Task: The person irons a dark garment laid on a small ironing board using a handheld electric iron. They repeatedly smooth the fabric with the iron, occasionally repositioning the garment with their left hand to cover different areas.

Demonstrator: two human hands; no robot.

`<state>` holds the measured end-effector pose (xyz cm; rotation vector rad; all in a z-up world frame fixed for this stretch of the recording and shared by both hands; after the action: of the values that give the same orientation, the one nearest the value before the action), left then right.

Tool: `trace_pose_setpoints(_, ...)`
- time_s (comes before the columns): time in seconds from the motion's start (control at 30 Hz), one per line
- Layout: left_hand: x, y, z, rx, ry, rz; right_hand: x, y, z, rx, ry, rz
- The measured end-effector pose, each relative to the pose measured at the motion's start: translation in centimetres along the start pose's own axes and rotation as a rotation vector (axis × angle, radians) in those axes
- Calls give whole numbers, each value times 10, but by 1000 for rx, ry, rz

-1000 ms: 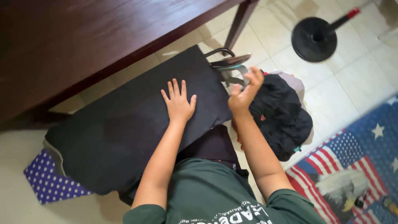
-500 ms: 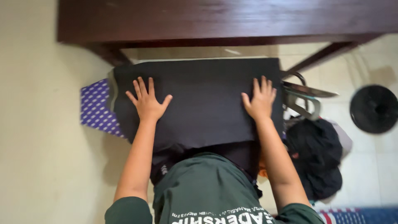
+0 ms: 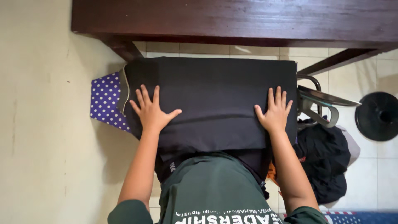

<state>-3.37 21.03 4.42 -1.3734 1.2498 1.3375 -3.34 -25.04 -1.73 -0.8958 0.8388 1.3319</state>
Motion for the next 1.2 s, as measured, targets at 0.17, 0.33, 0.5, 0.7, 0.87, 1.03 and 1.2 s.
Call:
trace_pose_setpoints(0.17,-1,33,7,2,-14,30,-6,40,2,4,-2,8)
trace_pose_setpoints(0.33,-4,64,14,18,1,52,-14,84,5,47,10,25)
trace_pose_setpoints(0.5,1,75,20,10,-27,129,-21,97,11,43,58,9)
trace_pose_setpoints(0.7,0,55,15,37,45,-29,-28,62,7,76,58,-28)
trace_pose_setpoints(0.87,5,15,8,-18,-1,-89,-17,5,13,-34,91,-47)
trace_pose_setpoints(1.03,2,8,4,-43,6,-22,2,-19,8,21,71,19)
trace_pose_setpoints(1.2,-1,9,4,-59,-16,34,8,-18,5,43,72,33)
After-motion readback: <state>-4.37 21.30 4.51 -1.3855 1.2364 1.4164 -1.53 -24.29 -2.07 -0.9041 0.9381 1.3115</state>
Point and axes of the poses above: each hand's wrist, its own y-axis away from the middle knuckle, its own x-axis out of the palm, z = x × y, the point moved 7 cm from there along -y, towards the middle knuckle, and after that the axes turned 10 degrees about -y, right-handed, at the moved point
